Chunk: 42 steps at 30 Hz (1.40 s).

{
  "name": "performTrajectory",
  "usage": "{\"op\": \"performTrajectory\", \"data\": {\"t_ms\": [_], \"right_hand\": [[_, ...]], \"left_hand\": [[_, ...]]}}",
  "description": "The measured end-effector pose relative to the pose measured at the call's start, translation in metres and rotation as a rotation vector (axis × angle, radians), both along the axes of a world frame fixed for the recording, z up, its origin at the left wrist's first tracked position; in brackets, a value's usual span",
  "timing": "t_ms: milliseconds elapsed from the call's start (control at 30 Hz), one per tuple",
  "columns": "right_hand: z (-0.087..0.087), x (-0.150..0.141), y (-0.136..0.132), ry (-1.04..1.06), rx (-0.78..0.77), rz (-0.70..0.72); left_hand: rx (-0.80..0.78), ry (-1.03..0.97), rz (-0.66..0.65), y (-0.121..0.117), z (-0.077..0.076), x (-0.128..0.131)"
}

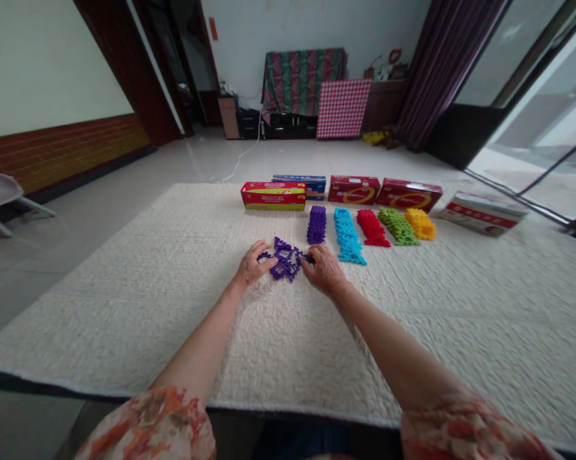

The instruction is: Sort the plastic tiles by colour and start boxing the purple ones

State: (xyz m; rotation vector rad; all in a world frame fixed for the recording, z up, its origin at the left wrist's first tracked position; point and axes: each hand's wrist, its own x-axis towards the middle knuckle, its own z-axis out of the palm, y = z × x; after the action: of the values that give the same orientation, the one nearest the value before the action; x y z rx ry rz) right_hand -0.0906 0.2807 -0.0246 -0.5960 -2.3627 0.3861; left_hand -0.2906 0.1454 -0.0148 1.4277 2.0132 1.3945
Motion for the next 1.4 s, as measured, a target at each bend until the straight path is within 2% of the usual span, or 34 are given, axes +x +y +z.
{"op": "performTrajectory", "data": {"t_ms": [167, 300, 433, 533, 667, 800, 933, 1033, 1167, 1400], "right_hand": [[-0.004, 0.008, -0.01, 0.048, -0.051, -0.053], [-0.007, 0.01, -0.009, 0.074, -0.087, -0.066], [-0.007, 0.01, -0.006, 0.07, -0.098, -0.031], [-0.004, 0.01, -0.006, 0.056, -0.094, 0.005], [-0.001, 0.01, -0.007, 0.04, -0.073, 0.039], [-0.001, 0.011, -0.007, 0.044, -0.047, 0.065], [-0.003, 0.012, -0.007, 0.072, -0.048, 0.092], [-0.003, 0.013, -0.006, 0.199, -0.186, 0.061], [0.0, 0.016, -0.007, 0.284, -0.343, 0.081], [0.003, 0.015, -0.008, 0.351, -0.412, 0.094]], "left_hand": [[-0.071, 0.291, -0.072, -0.006, -0.008, 0.014], [-0.014, 0.393, -0.052, 0.001, -0.015, 0.016], [0.045, 0.295, -0.047, 0.002, -0.018, 0.014], [0.063, 0.164, -0.057, 0.001, -0.013, 0.013], [0.015, -0.076, -0.054, 0.004, 0.003, 0.01], [0.046, -0.22, -0.049, 0.023, 0.019, 0.009], [0.157, -0.234, 0.037, 0.049, 0.018, 0.016], [0.154, -0.201, 0.033, 0.059, 0.012, 0.022], [0.144, -0.135, -0.052, 0.061, 0.01, 0.027], [0.082, -0.099, -0.049, 0.062, 0.01, 0.033]]}}
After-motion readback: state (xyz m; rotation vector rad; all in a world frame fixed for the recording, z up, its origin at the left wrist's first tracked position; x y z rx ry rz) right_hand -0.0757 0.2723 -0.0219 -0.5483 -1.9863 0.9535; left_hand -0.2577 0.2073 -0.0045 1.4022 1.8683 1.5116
